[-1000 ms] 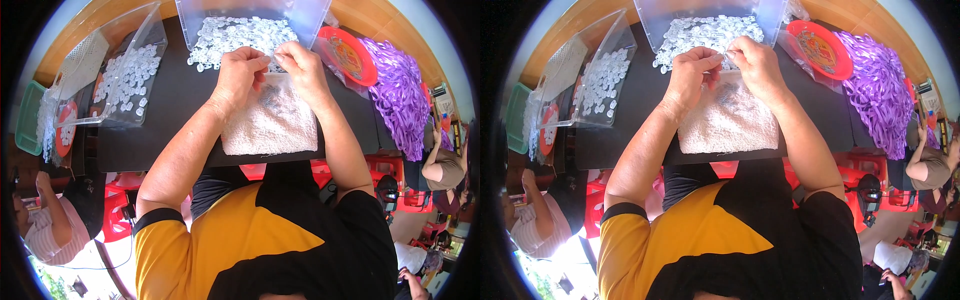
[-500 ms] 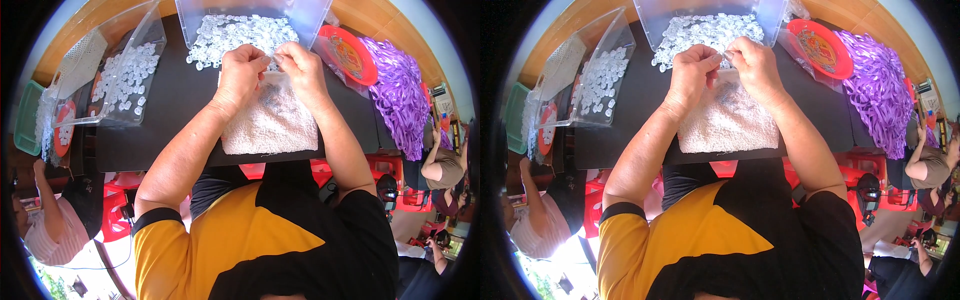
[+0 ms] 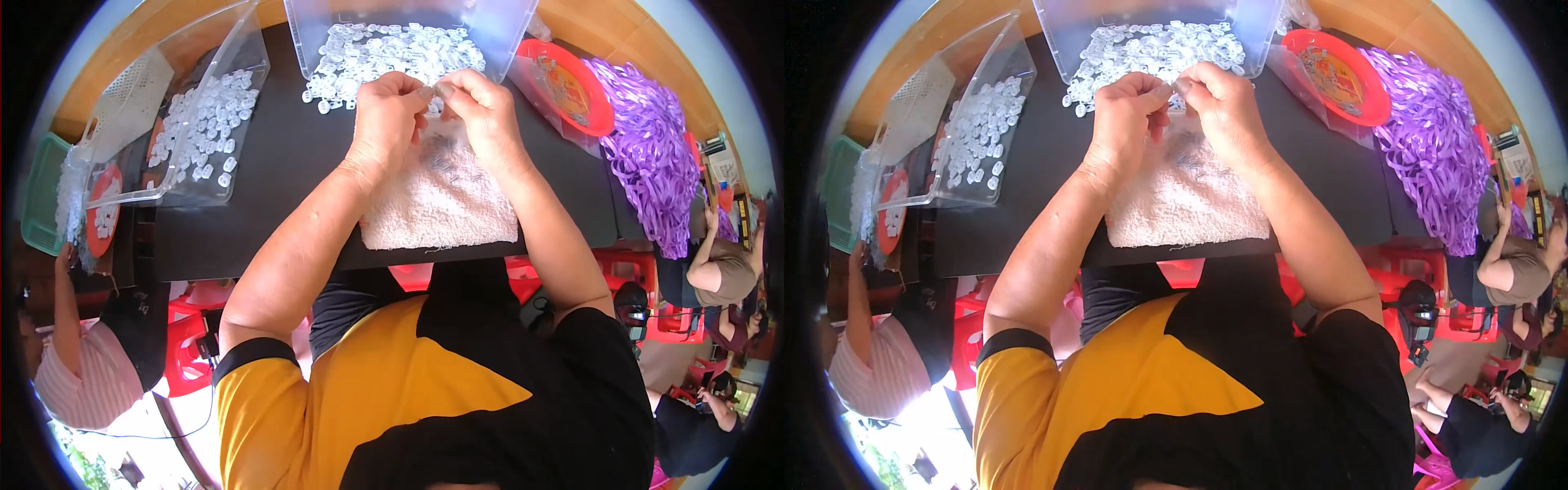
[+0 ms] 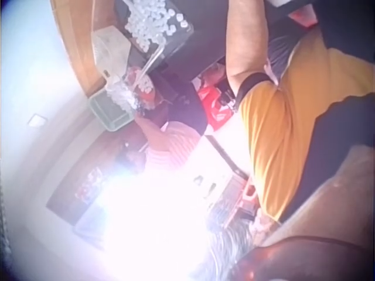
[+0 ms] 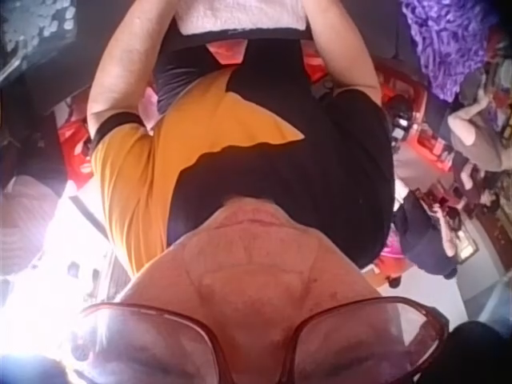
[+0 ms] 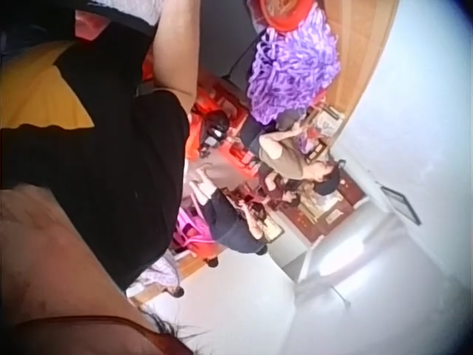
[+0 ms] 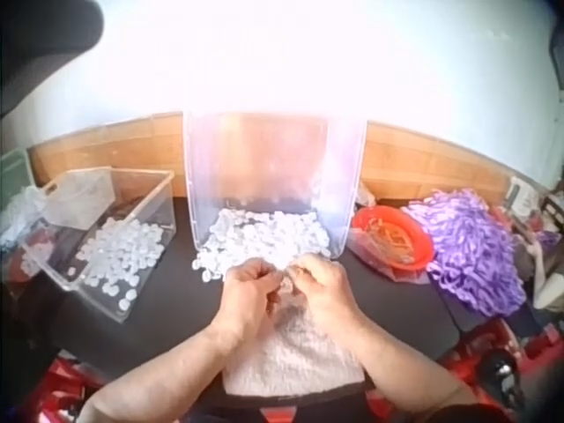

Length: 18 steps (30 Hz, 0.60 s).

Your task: Sorting and inspecting small white plastic components on a white towel at a workbench.

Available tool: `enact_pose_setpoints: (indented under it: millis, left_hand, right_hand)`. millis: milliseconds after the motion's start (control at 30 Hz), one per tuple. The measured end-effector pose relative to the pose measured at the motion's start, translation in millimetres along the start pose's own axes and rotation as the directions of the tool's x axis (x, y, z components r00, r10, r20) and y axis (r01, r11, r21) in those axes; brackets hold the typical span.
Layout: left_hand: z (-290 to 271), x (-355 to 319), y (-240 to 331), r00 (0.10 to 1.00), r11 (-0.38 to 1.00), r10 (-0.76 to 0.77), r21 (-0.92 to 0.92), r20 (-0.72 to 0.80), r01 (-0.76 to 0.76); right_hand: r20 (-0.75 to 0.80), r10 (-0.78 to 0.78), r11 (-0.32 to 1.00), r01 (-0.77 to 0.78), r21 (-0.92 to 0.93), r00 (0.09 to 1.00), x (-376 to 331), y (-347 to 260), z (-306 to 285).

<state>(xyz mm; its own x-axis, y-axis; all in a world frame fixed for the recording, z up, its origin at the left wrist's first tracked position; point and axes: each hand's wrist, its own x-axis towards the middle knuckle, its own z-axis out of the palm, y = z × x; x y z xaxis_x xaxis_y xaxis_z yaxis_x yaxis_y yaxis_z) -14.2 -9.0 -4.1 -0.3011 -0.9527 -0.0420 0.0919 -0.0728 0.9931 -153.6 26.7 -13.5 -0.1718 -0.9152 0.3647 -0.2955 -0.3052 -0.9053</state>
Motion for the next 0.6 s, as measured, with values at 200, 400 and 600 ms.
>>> enact_pose_setpoints:
  millis: [200, 400, 600]
  left_hand:
    - [-2.6, 1.6, -1.3, 0.999, 0.996, -0.048, -0.078, 0.022, 0.05]
    - [-3.4, 1.9, -0.5, 0.995, 0.988, -0.091, -0.119, 0.049, 0.096]
    - [-8.2, 2.8, 2.1, 0.992, 0.975, -0.123, -0.181, 0.028, 0.126]
  right_hand:
    - [0.048, 0.006, 1.0, -0.005, -0.031, 0.999, 4.5, -1.3, -8.2]
    - [0.065, -0.044, 0.999, 0.044, 0.007, 0.997, 6.3, 2.6, -12.3]
    - [0.065, -0.006, 0.998, 0.009, -0.057, 0.998, 7.3, 1.6, -14.6]
